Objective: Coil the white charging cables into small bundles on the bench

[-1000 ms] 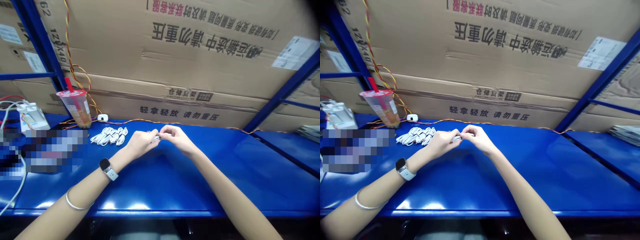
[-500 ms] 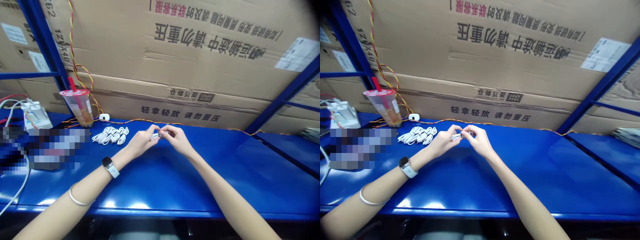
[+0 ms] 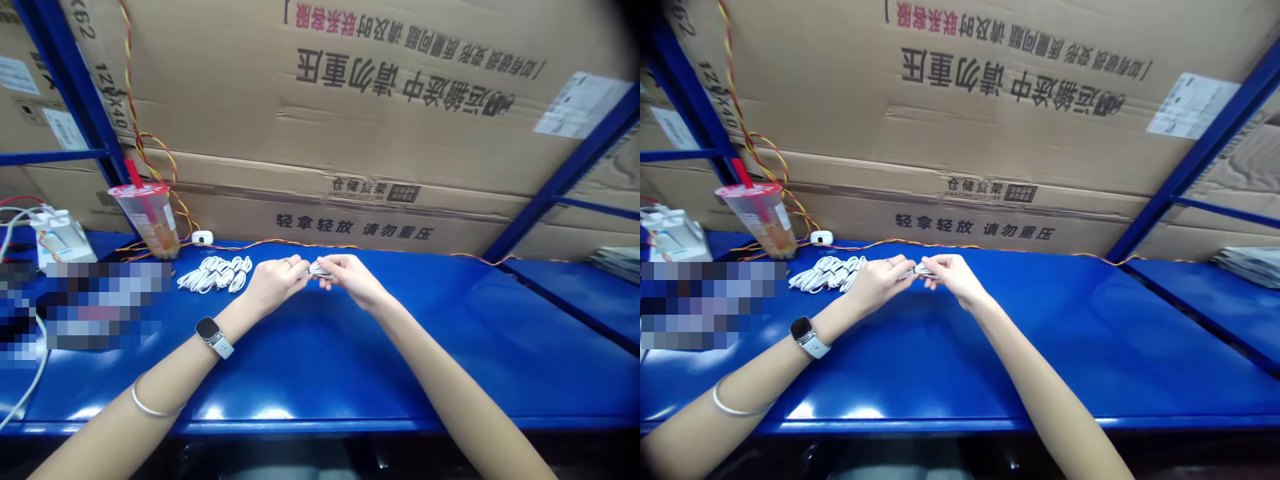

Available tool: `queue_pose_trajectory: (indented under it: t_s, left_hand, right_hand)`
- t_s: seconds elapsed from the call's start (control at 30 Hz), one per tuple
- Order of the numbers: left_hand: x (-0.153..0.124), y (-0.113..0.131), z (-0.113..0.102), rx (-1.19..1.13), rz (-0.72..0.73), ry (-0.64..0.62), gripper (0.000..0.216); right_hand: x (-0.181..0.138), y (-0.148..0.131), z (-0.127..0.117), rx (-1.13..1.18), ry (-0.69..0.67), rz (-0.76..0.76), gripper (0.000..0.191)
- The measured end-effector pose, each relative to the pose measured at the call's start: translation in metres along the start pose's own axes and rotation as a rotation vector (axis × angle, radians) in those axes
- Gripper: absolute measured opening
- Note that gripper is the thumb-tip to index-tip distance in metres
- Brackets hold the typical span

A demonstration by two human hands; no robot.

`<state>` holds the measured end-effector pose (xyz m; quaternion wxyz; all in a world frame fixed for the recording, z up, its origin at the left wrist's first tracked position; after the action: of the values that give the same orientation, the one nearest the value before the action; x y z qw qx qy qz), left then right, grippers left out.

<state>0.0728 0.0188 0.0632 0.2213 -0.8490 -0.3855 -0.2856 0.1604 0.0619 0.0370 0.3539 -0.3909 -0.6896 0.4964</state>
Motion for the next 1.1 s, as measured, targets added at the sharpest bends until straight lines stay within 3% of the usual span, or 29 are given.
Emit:
queue_pose_trajectory:
  t_s: [0.1, 0.23, 0.7, 0.83, 0.93, 1.1]
  left_hand:
    - [0.0, 0.002, 0.002, 0.036, 0.021, -0.005, 0.026]
    - [0.001, 0.001, 0.008, 0.052, -0.002, -0.039, 0.025]
    - [0.004, 0.0, 0.015, -0.001, -0.065, -0.052, 0.012]
    - [0.001, -0.003, 0.026, -0.149, -0.065, -0.1, 0.01]
    - [-0.001, -0.006, 0.032, -0.24, -0.076, -0.136, 0.01]
    - [0.001, -0.037, 0.017, -0.22, -0.224, -0.085, 0.015]
  right_hand:
    - [0.0, 0.001, 0.0, -0.028, 0.008, 0.009, 0.029]
    - [0.001, -0.006, -0.005, -0.103, 0.068, -0.089, 0.02]
    - [0.0, -0.013, -0.005, -0.313, 0.184, -0.27, 0.019]
    - [0.001, -0.01, -0.003, -0.31, 0.167, -0.248, 0.021]
    - [0.004, -0.005, -0.003, -0.321, 0.138, -0.207, 0.033]
    - [0.01, 0.006, -0.028, -0.268, 0.258, -0.129, 0.041]
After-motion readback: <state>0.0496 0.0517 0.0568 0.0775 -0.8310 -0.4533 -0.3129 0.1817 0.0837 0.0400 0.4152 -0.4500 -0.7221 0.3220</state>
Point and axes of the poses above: each hand's wrist, its own x-axis towards the middle knuckle, its own z-axis out of the palm, y = z × x, the point moved 10 cm from there along x, towards the middle knuckle, and after that the axes turned 7 degrees about -x, right-handed, at the moved point
